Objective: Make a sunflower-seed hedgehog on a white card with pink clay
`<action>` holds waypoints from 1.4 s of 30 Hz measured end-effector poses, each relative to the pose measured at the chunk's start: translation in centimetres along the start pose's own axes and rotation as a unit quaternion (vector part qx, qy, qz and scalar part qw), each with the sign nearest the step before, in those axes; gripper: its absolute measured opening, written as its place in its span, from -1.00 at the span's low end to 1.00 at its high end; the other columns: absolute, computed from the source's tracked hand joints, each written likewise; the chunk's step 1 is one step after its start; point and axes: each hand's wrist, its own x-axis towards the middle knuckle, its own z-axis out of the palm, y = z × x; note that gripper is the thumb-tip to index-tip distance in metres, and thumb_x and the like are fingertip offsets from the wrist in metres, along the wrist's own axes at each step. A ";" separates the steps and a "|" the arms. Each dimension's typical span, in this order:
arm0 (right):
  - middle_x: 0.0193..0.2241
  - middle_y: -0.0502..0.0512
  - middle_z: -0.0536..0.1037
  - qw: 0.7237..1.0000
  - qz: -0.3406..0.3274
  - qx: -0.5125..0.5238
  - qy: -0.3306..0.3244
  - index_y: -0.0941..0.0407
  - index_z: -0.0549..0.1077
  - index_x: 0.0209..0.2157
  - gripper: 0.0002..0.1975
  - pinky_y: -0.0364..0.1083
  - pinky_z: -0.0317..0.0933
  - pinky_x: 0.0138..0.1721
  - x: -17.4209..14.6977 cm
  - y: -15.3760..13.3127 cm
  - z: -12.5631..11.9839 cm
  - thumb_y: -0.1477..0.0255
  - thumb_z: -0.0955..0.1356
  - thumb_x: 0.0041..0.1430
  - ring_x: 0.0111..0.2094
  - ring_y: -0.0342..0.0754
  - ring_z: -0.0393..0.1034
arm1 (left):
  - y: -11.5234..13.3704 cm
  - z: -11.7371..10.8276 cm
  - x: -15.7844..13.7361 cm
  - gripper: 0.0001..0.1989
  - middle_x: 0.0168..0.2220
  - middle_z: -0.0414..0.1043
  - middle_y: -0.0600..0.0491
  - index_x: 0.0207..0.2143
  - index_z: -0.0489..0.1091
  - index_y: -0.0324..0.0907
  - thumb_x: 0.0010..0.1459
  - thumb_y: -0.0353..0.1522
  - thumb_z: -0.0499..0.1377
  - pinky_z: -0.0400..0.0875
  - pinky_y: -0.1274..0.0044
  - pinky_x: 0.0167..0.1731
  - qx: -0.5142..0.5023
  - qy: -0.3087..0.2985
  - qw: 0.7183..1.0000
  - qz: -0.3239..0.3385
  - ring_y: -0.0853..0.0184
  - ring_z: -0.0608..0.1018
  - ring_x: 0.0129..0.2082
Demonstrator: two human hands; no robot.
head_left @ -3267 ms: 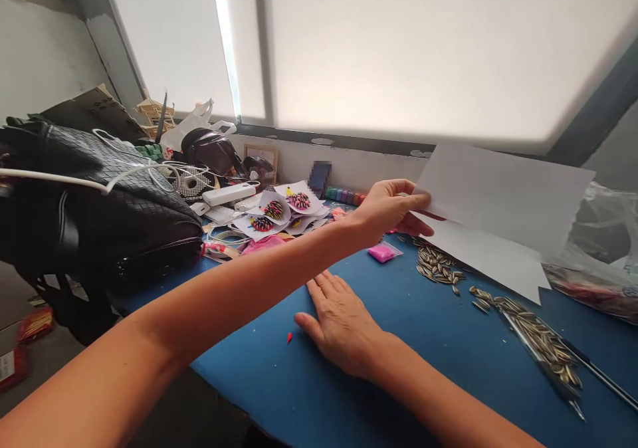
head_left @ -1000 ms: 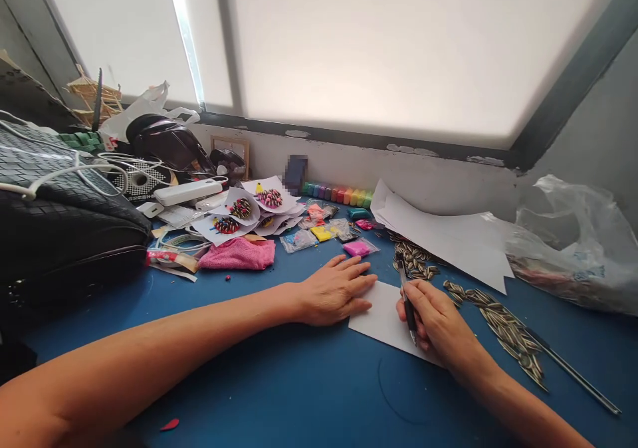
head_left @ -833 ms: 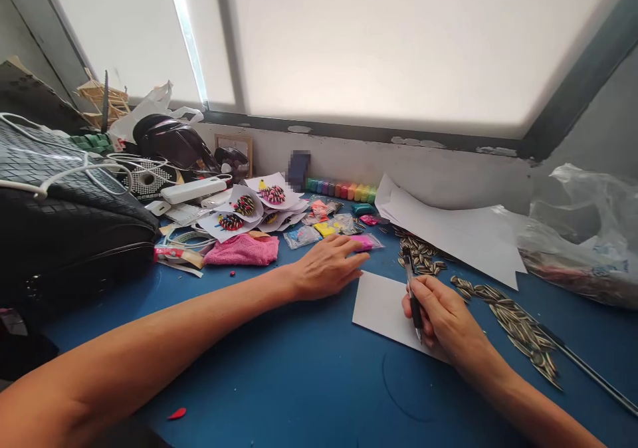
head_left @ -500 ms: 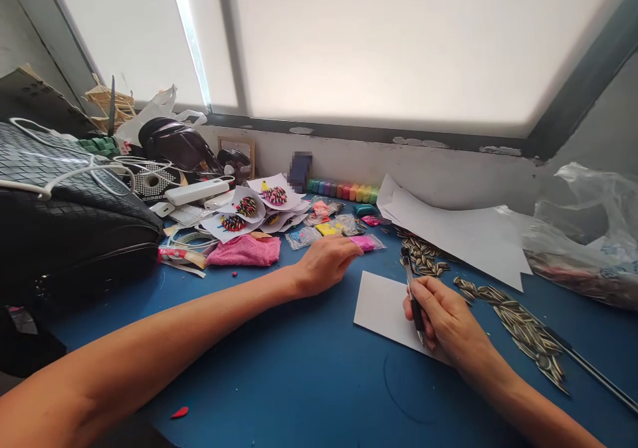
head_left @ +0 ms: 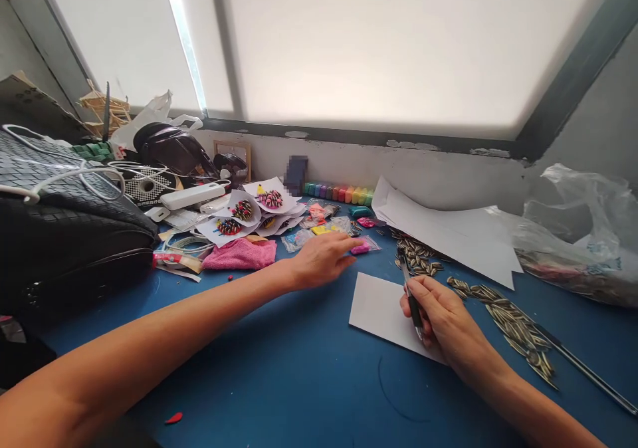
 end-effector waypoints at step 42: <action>-0.56 0.08 0.56 0.999 -0.023 -0.024 -0.014 0.13 0.45 -0.38 -0.42 -0.15 0.27 -0.61 0.4 -0.6 0.7 -0.15 0.41 -0.10 -0.64 -0.16 0.33 | 4.3 0.3 -3.5 -0.14 0.39 -0.14 -0.22 0.35 -0.01 -0.30 0.23 0.09 0.04 -0.17 0.25 0.34 -0.075 -0.196 0.975 0.077 0.08 -0.08 0.41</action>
